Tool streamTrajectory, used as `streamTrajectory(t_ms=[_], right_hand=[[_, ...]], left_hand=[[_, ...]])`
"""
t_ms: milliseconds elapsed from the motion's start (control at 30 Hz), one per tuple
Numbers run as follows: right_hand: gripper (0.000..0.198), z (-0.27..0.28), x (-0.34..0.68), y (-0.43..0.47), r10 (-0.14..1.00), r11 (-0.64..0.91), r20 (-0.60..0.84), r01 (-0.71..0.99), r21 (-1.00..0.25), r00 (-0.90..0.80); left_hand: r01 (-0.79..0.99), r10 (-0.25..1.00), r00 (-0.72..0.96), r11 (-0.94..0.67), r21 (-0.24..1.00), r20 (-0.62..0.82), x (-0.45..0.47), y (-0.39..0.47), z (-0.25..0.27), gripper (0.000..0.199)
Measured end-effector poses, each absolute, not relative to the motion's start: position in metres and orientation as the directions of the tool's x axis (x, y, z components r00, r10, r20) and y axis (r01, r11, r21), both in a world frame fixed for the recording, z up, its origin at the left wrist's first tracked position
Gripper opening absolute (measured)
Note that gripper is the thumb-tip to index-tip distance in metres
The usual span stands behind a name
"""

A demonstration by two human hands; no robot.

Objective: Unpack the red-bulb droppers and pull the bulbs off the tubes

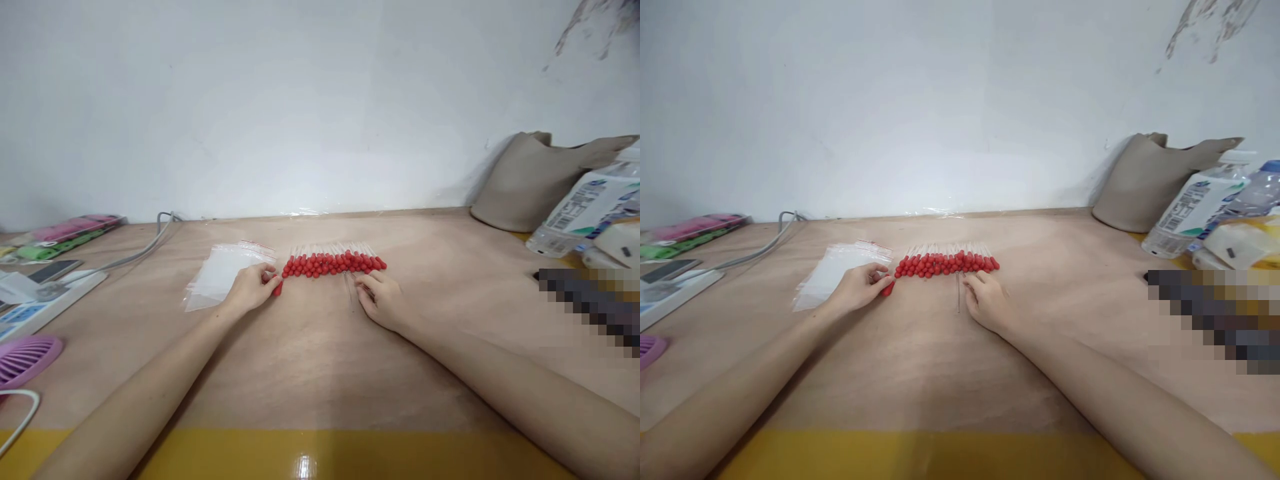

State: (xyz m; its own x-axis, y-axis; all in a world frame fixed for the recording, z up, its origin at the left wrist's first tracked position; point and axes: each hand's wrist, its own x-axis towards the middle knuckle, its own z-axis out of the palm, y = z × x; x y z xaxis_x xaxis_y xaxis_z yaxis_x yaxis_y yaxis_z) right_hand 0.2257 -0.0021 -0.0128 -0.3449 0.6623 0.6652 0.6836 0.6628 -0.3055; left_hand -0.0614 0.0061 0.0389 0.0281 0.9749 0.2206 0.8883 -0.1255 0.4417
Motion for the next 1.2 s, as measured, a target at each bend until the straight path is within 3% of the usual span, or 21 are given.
streamTrajectory(t_ms=[233, 500, 733, 867, 1033, 1200], right_hand=[[0.027, -0.007, 0.223, -0.007, 0.619, 0.727, 0.639, 0.642, -0.245, -0.457], [0.036, -0.005, 0.226, -0.006, 0.642, 0.727, 0.577, 0.641, -0.247, -0.505], [0.041, -0.001, 0.226, -0.009, 0.653, 0.724, 0.564, 0.635, -0.270, -0.505], [0.042, 0.000, 0.226, -0.010, 0.648, 0.730, 0.569, 0.627, -0.273, -0.507], [0.045, 0.000, 0.226, -0.009, 0.651, 0.732, 0.558, 0.620, -0.282, -0.515], [0.049, 0.000, 0.227, -0.008, 0.654, 0.730, 0.555, 0.621, -0.285, -0.514]], left_hand=[[0.904, 0.966, 0.065, -0.163, 0.396, 0.249, -0.059, 0.003, 0.038, 0.038], [0.923, 0.811, 0.184, -0.336, 0.186, 0.556, -0.050, 0.006, 0.036, 0.033], [0.861, 0.740, 0.385, -0.503, 0.075, 0.551, -0.026, 0.021, 0.045, 0.028], [0.873, 0.781, 0.338, -0.469, 0.137, 0.525, -0.011, 0.037, 0.048, 0.029], [0.864, 0.878, 0.164, -0.348, 0.363, 0.450, -0.004, 0.050, 0.046, 0.024], [0.844, 0.868, -0.002, -0.265, 0.467, 0.497, -0.003, 0.051, 0.040, 0.026]])
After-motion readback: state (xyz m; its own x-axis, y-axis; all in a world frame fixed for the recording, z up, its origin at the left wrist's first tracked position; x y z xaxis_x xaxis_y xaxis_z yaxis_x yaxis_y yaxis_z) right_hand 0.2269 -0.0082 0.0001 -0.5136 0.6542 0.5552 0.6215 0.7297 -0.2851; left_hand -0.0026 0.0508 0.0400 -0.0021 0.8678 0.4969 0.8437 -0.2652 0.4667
